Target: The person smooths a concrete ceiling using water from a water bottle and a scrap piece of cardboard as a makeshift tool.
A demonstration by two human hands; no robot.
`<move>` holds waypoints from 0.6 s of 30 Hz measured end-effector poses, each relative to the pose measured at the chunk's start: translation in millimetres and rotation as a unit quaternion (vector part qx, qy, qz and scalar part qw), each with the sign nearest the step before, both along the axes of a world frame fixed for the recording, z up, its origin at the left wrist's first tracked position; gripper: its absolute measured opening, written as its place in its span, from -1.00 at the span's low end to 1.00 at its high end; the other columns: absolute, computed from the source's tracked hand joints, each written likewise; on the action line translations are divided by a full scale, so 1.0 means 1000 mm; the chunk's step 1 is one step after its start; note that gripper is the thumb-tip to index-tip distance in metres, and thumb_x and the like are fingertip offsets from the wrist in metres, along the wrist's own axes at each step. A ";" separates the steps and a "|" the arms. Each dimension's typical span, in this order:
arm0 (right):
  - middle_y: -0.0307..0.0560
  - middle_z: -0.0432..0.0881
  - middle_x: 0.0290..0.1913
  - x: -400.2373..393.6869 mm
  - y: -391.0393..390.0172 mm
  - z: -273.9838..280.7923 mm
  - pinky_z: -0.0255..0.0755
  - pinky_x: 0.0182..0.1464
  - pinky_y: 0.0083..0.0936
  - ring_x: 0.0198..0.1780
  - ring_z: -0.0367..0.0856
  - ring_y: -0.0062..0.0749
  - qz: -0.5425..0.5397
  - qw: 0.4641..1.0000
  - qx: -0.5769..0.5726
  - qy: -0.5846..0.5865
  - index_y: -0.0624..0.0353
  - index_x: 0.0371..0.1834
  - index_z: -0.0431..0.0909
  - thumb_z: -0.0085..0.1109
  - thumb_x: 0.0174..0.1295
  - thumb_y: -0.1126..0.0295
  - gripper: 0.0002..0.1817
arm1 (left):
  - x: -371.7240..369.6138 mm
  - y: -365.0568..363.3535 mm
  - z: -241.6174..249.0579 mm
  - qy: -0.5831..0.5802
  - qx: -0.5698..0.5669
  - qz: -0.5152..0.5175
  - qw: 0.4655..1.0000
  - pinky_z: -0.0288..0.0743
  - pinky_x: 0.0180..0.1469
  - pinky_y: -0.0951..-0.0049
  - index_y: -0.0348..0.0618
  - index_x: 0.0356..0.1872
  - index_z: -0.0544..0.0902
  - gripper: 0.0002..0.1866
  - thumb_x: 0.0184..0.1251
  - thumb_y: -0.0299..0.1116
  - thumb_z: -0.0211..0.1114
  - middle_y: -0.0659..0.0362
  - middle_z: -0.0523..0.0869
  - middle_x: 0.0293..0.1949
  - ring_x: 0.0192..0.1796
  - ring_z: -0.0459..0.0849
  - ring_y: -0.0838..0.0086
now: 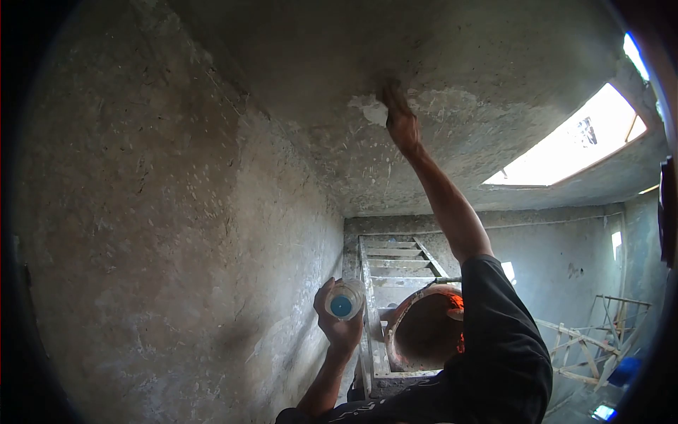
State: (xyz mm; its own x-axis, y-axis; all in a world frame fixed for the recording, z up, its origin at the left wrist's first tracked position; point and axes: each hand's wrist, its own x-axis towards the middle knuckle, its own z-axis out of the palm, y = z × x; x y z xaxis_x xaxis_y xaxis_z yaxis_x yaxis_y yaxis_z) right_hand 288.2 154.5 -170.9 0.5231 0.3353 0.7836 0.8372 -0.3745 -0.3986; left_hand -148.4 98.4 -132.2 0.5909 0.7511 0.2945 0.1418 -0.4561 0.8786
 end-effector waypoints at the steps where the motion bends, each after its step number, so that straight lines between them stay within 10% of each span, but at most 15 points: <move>1: 0.08 0.44 0.33 -0.002 -0.005 -0.002 0.42 0.31 -0.31 0.35 0.41 -0.11 -0.001 1.000 0.000 -0.002 0.12 0.30 0.45 -0.06 0.15 0.78 -0.39 | 0.000 0.001 0.000 0.000 0.007 -0.001 1.000 0.47 0.19 0.26 -0.29 0.22 0.39 -0.26 -0.05 -0.52 0.57 -0.03 0.53 0.10 0.11 0.58 0.17; 10: 0.18 0.37 0.36 0.029 -0.003 0.083 0.14 0.47 -0.07 0.41 0.29 0.05 -0.108 0.966 0.222 -0.078 0.26 0.37 0.32 -0.13 0.14 0.79 -0.36 | -0.005 0.003 -0.001 0.012 -0.005 0.008 1.000 0.46 0.18 0.28 -0.30 0.22 0.41 -0.29 -0.02 -0.51 0.55 -0.03 0.54 0.08 0.11 0.58 0.17; 14: 0.23 0.32 0.39 0.013 0.027 0.029 0.21 0.44 -0.21 0.43 0.27 -0.03 -0.093 0.987 0.099 -0.087 0.27 0.37 0.32 -0.27 0.10 0.86 -0.31 | -0.001 -0.001 -0.002 -0.003 -0.032 0.018 0.999 0.46 0.18 0.27 -0.31 0.19 0.44 -0.31 -0.03 -0.51 0.56 -0.03 0.55 0.07 0.10 0.59 0.17; 18: 0.11 0.43 0.34 -0.011 0.019 -0.056 0.35 0.36 -0.32 0.33 0.44 -0.11 0.139 0.982 -0.108 0.065 0.31 0.35 0.32 -0.27 0.17 0.80 -0.39 | 0.003 -0.002 0.002 -0.017 -0.029 0.009 0.999 0.45 0.18 0.26 -0.31 0.18 0.44 -0.32 -0.01 -0.48 0.56 -0.05 0.56 0.07 0.10 0.59 0.16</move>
